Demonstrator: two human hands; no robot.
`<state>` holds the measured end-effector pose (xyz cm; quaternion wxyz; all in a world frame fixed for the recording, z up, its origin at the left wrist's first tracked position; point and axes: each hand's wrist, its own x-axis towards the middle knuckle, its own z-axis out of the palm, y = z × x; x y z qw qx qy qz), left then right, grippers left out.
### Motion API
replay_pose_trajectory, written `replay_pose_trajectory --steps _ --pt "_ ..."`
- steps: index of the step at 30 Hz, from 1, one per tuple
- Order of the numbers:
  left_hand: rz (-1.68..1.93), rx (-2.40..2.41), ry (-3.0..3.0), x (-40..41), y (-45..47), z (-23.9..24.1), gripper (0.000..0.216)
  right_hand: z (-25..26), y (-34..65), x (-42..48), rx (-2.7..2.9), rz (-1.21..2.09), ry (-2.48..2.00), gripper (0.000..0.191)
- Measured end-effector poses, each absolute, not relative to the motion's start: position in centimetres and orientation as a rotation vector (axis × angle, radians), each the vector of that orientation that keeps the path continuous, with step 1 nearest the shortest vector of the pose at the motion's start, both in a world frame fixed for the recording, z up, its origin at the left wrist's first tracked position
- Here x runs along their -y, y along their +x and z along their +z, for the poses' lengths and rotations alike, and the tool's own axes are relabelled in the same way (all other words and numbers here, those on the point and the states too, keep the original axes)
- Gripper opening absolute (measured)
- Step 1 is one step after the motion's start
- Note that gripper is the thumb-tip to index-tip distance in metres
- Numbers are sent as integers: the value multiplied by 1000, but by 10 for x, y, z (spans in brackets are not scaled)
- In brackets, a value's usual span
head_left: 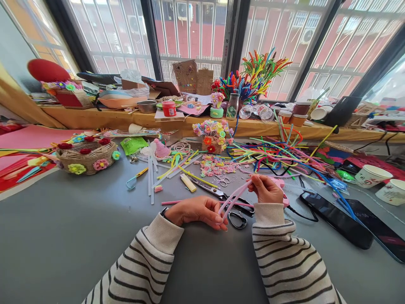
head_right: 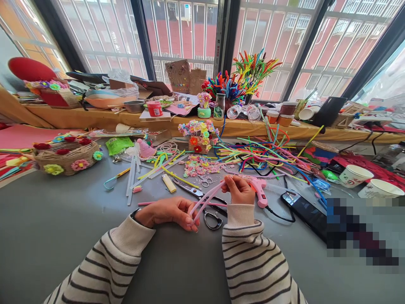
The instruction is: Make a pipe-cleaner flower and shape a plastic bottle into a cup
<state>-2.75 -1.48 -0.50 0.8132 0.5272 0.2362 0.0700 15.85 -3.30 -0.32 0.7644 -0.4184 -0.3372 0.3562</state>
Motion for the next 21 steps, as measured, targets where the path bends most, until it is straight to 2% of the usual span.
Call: replay_pose_trajectory --steps 5,10,14,21 --pt "146 -530 1120 16 -27 -4 15 -4 159 31 712 782 -835 11" --pt "262 -540 1127 14 -26 -1 16 -3 162 27 512 892 -822 22" --pt "422 -546 1110 13 -26 3 7 -3 166 24 335 981 -877 29" --pt "824 -431 900 11 -26 3 5 -12 166 21 309 1103 -901 31"
